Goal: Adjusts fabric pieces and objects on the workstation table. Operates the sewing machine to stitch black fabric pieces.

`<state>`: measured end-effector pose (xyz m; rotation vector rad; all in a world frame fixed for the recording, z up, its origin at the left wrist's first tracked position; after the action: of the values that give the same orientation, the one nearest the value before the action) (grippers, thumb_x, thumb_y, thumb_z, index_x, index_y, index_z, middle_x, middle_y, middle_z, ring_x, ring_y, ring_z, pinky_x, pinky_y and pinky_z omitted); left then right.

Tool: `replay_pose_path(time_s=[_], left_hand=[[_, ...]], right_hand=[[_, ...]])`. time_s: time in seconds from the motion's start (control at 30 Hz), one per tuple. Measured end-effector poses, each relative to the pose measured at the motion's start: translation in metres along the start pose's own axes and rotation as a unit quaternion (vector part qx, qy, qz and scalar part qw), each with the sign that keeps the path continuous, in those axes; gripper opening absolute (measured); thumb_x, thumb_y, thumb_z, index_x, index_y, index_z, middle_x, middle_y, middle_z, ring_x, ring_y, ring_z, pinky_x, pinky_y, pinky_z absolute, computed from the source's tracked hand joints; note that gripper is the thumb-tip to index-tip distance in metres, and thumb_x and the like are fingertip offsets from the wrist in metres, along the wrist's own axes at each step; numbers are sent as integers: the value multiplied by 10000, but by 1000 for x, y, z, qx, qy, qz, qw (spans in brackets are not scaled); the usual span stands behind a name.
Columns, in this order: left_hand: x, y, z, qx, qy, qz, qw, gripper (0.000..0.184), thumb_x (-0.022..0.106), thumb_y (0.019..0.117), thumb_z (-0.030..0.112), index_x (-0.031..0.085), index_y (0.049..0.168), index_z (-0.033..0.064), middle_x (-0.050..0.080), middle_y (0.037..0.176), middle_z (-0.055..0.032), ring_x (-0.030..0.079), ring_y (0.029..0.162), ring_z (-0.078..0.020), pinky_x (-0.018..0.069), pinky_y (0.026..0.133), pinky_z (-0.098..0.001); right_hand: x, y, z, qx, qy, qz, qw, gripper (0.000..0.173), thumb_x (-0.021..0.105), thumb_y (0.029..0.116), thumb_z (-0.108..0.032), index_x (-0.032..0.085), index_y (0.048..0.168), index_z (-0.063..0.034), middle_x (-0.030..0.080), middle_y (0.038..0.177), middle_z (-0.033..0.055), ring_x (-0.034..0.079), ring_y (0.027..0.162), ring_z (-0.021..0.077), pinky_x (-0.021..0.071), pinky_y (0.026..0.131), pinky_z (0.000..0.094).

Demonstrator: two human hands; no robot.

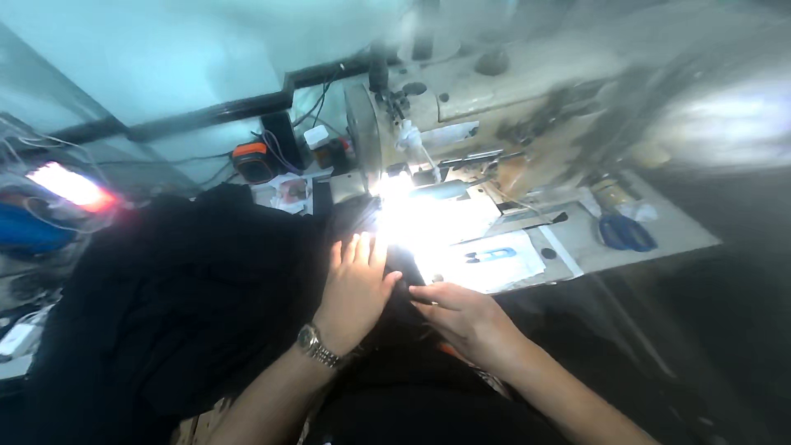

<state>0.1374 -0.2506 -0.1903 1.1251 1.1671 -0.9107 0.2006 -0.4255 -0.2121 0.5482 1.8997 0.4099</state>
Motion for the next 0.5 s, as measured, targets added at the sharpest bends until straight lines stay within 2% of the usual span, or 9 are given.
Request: replay_pose_path(time_s=[0.07, 0.17, 0.23, 0.33, 0.4, 0.5], left_hand=[[1, -1, 2, 0, 0, -14, 1000, 639, 394, 1068, 533, 545, 1473, 63, 545, 1491, -192, 497, 1417, -347, 392, 1160, -555], [4, 7, -3, 10, 4, -6, 1000, 564, 412, 1083, 428, 568, 1443, 23, 561, 1477, -197, 513, 1405, -344, 420, 1150, -515], [6, 18, -10, 11, -7, 2, 1000, 503, 415, 1089, 359, 593, 1418, 22, 570, 1468, -198, 513, 1407, -342, 420, 1152, -524], [8, 40, -28, -16, -61, 21, 998, 421, 445, 1073, 284, 639, 1365, 52, 590, 1452, -173, 519, 1403, -314, 401, 1169, -506], [11, 54, -40, -26, -97, 28, 995, 436, 449, 1073, 293, 611, 1421, 86, 579, 1474, -144, 498, 1423, -284, 381, 1196, -465], [16, 66, -52, -20, -136, 84, 987, 390, 527, 1054, 268, 639, 1390, 104, 608, 1429, -106, 545, 1362, -245, 431, 1159, -430]], right_hand=[[5, -6, 5, 9, -12, -5, 1000, 246, 547, 1029, -154, 776, 1119, -164, 710, 1298, 4, 698, 1109, 152, 582, 923, 306], [7, -2, 10, 14, -6, -6, 1000, 238, 551, 1024, -137, 770, 1117, -149, 719, 1275, 3, 710, 1063, 153, 589, 889, 300], [5, 12, 16, 18, -1, -9, 1000, 227, 558, 1021, -132, 769, 1104, -140, 731, 1242, 11, 718, 1027, 162, 598, 852, 320], [4, 37, 29, 19, -10, -11, 1000, 227, 550, 1048, -187, 770, 1060, -136, 750, 1197, 18, 729, 1067, 158, 610, 861, 336], [7, 49, 39, 26, -20, -11, 999, 249, 537, 1061, -227, 770, 1063, -139, 761, 1158, 18, 745, 1008, 171, 620, 811, 362], [11, 60, 45, 30, -40, 1, 999, 262, 533, 1064, -258, 770, 1061, -148, 764, 1005, 43, 740, 854, 218, 606, 705, 418]])
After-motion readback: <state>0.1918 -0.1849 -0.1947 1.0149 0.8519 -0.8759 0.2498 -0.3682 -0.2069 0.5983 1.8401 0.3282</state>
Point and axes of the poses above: each hand's wrist, its own y-axis towards the middle knuckle, its own x-axis out of the palm, z = x × y, the point moved 5 cm from there along y, towards the middle knuckle
